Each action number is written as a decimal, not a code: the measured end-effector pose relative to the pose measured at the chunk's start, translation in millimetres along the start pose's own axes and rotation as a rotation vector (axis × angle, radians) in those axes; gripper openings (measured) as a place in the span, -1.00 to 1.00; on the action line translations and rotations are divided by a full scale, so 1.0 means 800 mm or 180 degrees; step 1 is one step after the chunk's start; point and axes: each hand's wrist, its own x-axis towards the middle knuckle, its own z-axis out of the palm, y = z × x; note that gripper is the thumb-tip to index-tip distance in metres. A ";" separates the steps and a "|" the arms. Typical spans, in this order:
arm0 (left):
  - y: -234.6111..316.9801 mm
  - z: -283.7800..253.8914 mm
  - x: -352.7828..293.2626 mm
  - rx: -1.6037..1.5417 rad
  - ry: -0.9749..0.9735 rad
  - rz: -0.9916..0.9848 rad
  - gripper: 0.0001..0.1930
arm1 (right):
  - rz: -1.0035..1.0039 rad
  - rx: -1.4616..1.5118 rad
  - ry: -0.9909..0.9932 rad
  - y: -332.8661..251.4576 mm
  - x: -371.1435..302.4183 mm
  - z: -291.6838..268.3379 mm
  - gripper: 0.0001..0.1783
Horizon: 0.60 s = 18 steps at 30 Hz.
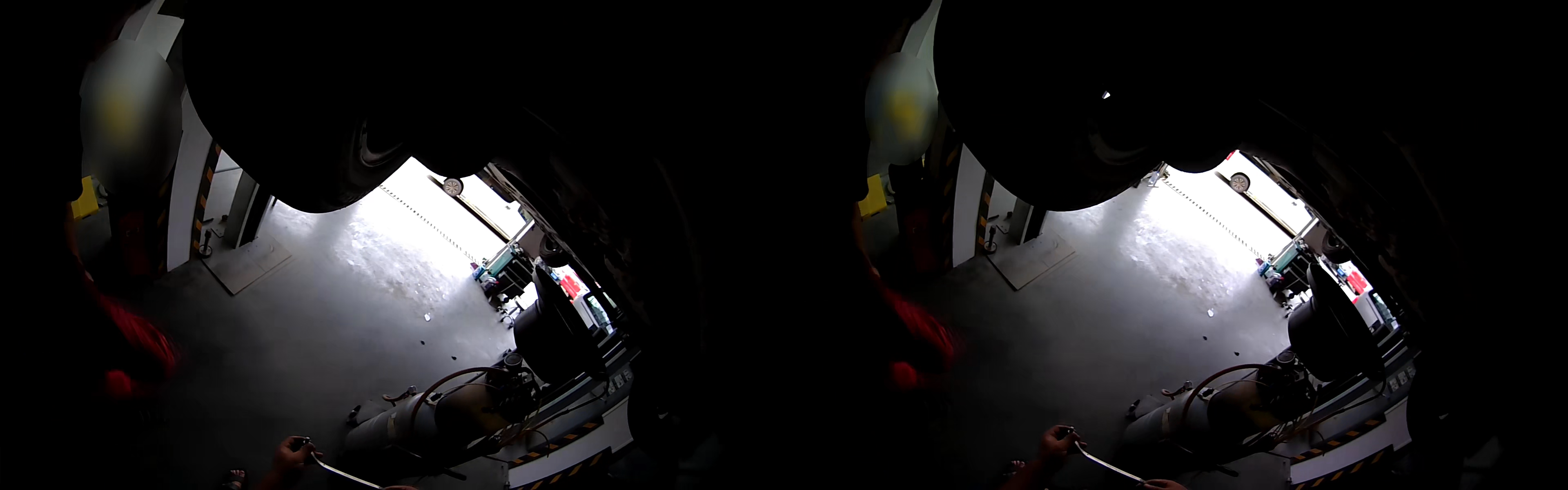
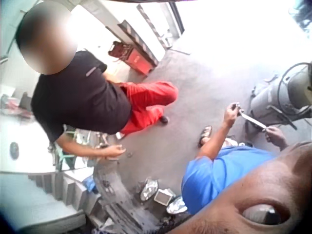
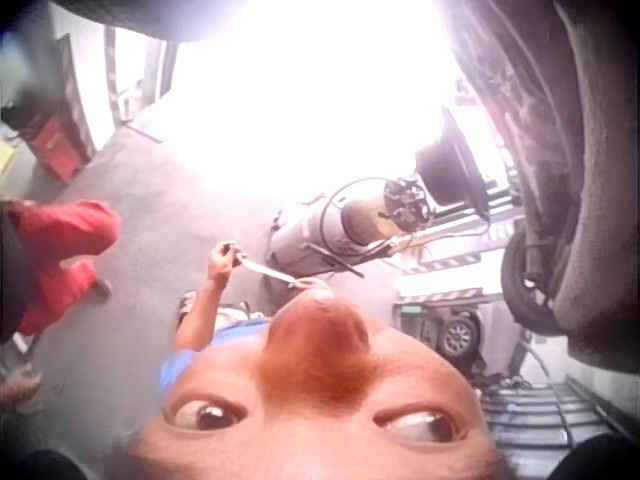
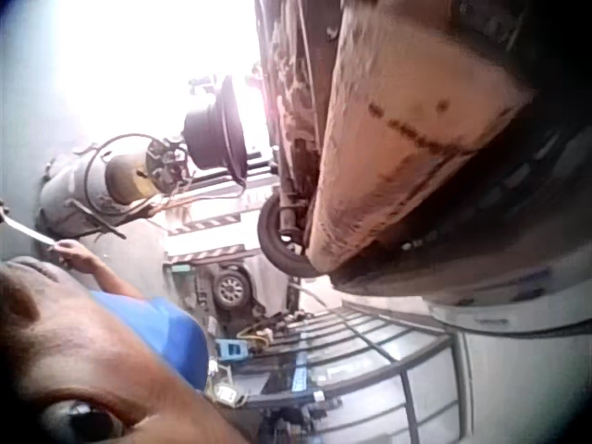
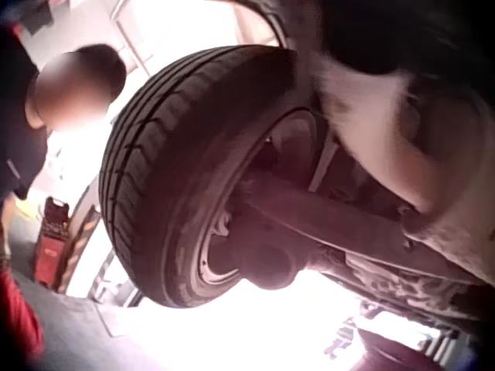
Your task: The person loosens a drain bolt on a vehicle undercarriage using a wrench and drains the oil into a specialized drain container.
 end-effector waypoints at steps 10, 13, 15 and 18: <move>0.048 -0.072 0.039 0.0400 -0.0145 -0.0316 -0.80 | -0.0596 -0.0969 0.0436 -0.070 -0.001 0.128 -0.69; 0.056 -0.079 0.052 0.0350 -0.0355 -0.0400 -0.80 | -0.0764 -0.0942 0.0704 -0.066 -0.001 0.146 -0.64; 0.057 -0.079 0.062 0.0316 -0.0554 -0.0469 -0.80 | -0.0829 -0.0955 0.0779 -0.043 0.009 0.141 -0.64; 0.055 -0.066 0.066 0.0232 -0.0331 -0.0948 -0.79 | -0.0800 -0.0912 0.0886 -0.040 0.007 0.149 -0.64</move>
